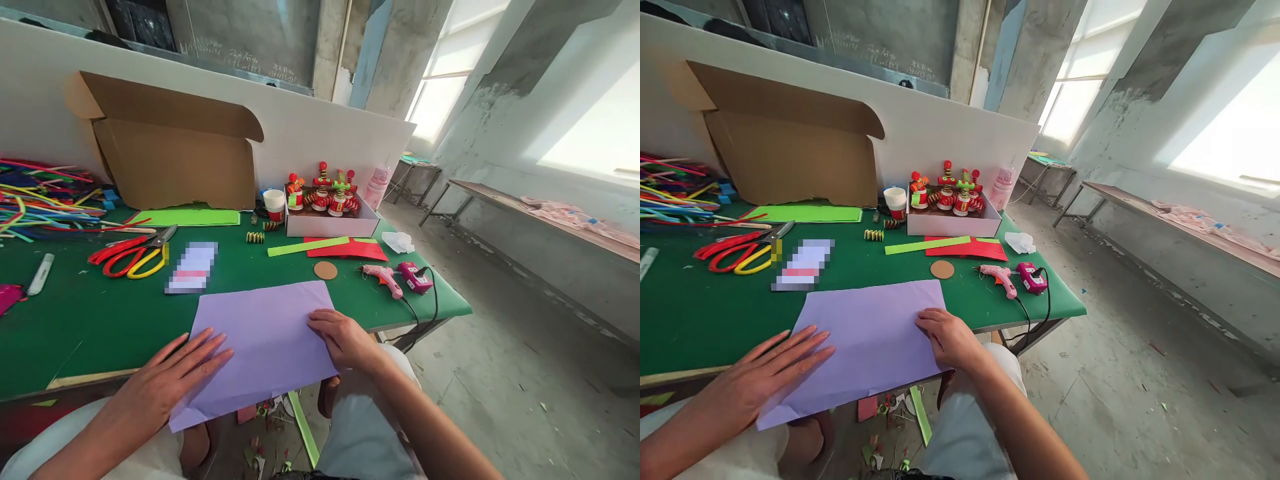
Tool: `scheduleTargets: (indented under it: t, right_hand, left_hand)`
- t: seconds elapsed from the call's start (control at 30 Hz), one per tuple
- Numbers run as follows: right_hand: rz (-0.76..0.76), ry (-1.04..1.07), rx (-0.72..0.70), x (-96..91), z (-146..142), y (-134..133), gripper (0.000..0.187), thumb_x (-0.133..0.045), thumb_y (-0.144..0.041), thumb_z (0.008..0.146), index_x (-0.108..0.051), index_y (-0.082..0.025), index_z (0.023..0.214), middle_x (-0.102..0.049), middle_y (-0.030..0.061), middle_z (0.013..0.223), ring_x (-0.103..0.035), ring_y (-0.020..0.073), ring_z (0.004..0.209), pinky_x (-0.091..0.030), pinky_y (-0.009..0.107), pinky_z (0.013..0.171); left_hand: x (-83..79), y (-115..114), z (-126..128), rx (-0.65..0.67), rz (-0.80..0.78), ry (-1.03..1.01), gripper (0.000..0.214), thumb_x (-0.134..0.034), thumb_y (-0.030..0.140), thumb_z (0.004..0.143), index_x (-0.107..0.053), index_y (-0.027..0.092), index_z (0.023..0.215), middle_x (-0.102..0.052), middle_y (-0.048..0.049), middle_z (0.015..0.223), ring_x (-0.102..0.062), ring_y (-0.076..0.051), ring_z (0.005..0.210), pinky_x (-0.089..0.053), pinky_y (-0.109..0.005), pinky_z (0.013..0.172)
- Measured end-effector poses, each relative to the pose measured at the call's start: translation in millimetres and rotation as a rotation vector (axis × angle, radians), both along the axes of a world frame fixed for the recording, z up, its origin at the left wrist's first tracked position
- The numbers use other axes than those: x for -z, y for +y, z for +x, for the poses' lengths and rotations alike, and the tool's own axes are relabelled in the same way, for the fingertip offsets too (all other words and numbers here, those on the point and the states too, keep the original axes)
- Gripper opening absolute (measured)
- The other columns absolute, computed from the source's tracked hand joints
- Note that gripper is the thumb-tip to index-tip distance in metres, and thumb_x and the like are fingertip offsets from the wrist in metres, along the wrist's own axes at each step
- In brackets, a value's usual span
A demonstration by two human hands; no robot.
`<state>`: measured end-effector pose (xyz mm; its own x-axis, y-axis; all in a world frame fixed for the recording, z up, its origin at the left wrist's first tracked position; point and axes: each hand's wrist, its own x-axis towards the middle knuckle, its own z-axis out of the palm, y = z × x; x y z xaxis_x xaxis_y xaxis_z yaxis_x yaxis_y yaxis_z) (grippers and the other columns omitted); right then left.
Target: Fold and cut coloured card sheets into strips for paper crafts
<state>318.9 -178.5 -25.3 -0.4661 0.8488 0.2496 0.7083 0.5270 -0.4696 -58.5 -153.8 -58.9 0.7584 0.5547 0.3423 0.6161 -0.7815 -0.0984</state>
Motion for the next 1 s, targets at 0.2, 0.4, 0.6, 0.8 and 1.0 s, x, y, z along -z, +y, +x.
scheduleTargets:
  t: [0.2, 0.4, 0.6, 0.8, 1.0]
  right_hand:
    - [0.059, 0.013, -0.134, -15.3, 33.3, -20.9, 0.020, -0.052, -0.012, 0.078, -0.068, -0.022, 0.086, -0.075, 0.0059, 0.105, -0.064, 0.0254, 0.114, -0.044, 0.051, 0.111]
    - [0.049, -0.001, -0.003, -3.5, 14.0, -11.9, 0.038, -0.048, -0.009, 0.085, -0.064, -0.019, 0.118, -0.069, 0.0105, 0.112, -0.061, 0.0224, 0.100, -0.052, 0.038, 0.090]
    - [0.053, -0.115, 0.010, 2.1, 9.0, 3.0, 0.028, -0.049, -0.003, 0.078, -0.066, -0.020, 0.092, -0.068, 0.0064, 0.100, -0.056, 0.0203, 0.089, -0.047, 0.034, 0.084]
    - [0.029, -0.108, 0.000, -1.2, 11.9, 5.1, 0.028, -0.049, -0.003, 0.080, -0.067, -0.020, 0.093, -0.069, 0.0054, 0.098, -0.055, 0.0190, 0.086, -0.044, 0.032, 0.081]
    - [0.033, -0.124, 0.012, -0.5, 11.5, 5.4, 0.032, -0.050, -0.002, 0.080, -0.068, -0.020, 0.098, -0.069, 0.0055, 0.101, -0.056, 0.0195, 0.089, -0.044, 0.032, 0.082]
  left_hand:
    - [14.2, 8.2, -0.4, 0.040, -0.021, -0.003, 0.080, -0.032, 0.002, 0.086, -0.030, 0.045, 0.153, -0.048, 0.0079, 0.154, -0.048, -0.018, 0.140, -0.035, -0.035, 0.117]
    - [18.9, 7.2, 0.3, 0.048, 0.010, -0.031, 0.083, -0.030, 0.002, 0.085, -0.020, 0.042, 0.157, -0.049, 0.0062, 0.154, -0.046, -0.019, 0.143, -0.033, -0.038, 0.118]
    - [17.3, 6.8, 0.8, 0.028, -0.036, -0.011, 0.076, -0.031, 0.004, 0.088, -0.032, 0.043, 0.153, -0.049, 0.0080, 0.154, -0.046, -0.019, 0.142, -0.034, -0.038, 0.117]
    - [18.6, 6.6, -0.1, 0.038, -0.052, -0.018, 0.078, -0.031, 0.004, 0.086, -0.031, 0.042, 0.154, -0.048, 0.0082, 0.155, -0.045, -0.020, 0.143, -0.033, -0.038, 0.118]
    - [18.9, 7.0, -0.1, 0.037, -0.039, -0.016, 0.079, -0.033, 0.005, 0.086, -0.027, 0.042, 0.155, -0.048, 0.0072, 0.155, -0.045, -0.020, 0.143, -0.034, -0.038, 0.117]
